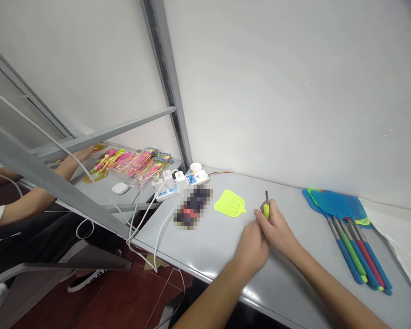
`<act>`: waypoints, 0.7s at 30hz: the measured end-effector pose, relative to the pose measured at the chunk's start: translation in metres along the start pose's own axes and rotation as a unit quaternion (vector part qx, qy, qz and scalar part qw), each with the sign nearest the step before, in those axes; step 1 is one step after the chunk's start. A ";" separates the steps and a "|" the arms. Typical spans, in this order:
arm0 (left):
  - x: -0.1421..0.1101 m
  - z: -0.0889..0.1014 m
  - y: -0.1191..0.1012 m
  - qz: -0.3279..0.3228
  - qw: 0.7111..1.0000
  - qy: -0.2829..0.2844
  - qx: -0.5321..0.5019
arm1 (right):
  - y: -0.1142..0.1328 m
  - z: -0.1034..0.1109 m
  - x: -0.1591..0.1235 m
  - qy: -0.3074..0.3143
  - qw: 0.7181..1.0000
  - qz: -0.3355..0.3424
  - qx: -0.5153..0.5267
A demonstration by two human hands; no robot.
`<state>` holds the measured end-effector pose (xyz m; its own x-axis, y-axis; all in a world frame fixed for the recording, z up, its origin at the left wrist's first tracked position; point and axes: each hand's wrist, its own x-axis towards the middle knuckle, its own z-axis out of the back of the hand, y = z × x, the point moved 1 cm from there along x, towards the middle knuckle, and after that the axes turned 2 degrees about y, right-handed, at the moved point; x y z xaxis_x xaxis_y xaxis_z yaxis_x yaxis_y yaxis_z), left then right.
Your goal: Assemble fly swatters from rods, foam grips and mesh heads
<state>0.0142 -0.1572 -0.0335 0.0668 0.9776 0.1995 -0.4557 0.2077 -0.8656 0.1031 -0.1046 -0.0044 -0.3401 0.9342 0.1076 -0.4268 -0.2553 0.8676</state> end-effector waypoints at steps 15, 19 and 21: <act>0.001 -0.005 0.007 0.064 0.997 -0.005 -0.033 | 0.074 0.036 0.018 -0.138 0.863 0.104 0.475; 0.003 -0.003 0.005 0.066 0.997 -0.001 -0.035 | 0.081 0.033 0.017 -0.132 0.857 0.121 0.482; 0.003 -0.003 0.005 0.069 0.997 0.007 -0.037 | 0.080 0.032 0.017 -0.116 0.861 0.126 0.479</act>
<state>0.0146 -0.1534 -0.0387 0.0205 0.9974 0.0697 -0.3941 0.0722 -0.9162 0.0897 -0.1016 0.0825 -0.0974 0.9325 0.3479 0.5609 -0.2373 0.7931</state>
